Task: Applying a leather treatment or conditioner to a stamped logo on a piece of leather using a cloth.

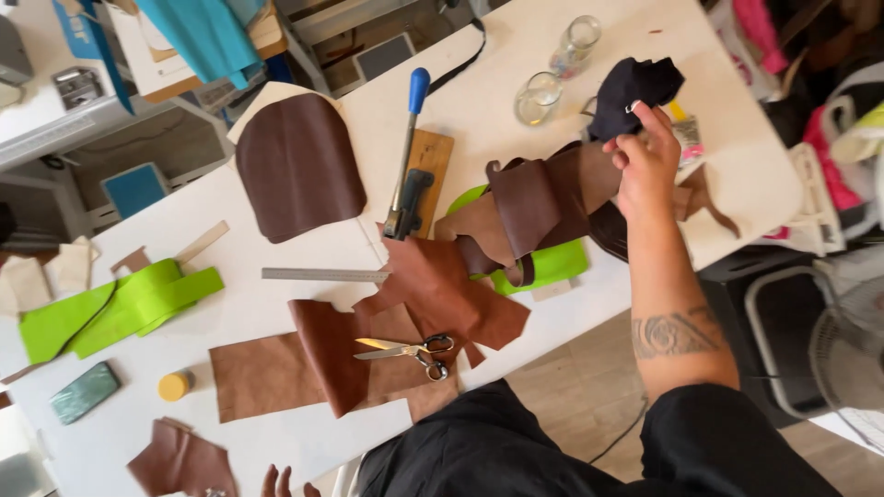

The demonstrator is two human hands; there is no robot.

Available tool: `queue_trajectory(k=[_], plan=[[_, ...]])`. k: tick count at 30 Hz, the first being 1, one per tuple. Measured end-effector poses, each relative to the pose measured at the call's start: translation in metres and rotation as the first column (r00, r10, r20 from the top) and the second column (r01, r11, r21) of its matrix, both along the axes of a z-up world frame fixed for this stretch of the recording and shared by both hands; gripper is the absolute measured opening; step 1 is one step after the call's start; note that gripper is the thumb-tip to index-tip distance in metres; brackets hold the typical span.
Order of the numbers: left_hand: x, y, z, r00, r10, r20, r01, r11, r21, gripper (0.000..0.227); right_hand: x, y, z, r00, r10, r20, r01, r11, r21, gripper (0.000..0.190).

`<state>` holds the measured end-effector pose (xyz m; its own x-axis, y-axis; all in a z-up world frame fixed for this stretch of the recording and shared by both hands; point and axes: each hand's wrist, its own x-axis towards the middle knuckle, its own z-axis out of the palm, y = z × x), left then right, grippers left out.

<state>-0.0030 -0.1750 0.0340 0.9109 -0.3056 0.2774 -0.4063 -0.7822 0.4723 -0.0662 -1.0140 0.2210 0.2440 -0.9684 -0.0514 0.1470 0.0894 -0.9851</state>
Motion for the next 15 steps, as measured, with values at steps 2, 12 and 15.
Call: queue_trajectory(k=[2, 12, 15], plan=[[0.016, -0.09, 0.082, 1.0, -0.028, -0.012, 0.027, 1.0, -0.015, 0.047, -0.017, 0.034, 0.037, 0.999, 0.041, 0.02, -0.04, 0.998, -0.048, 0.052], [0.008, -0.211, 0.225, 0.965, -0.241, -0.102, 0.206, 0.94, -0.274, 0.041, -0.016, 0.245, 0.147, 0.791, 0.612, 0.02, -0.516, 0.684, -0.516, 0.045], [0.0, -0.219, 0.265, 0.947, -0.302, -0.106, 0.22, 0.856, -0.469, 0.05, -0.023, 0.323, 0.16, 0.629, 0.777, -0.026, -0.697, 0.549, -0.461, 0.053]])
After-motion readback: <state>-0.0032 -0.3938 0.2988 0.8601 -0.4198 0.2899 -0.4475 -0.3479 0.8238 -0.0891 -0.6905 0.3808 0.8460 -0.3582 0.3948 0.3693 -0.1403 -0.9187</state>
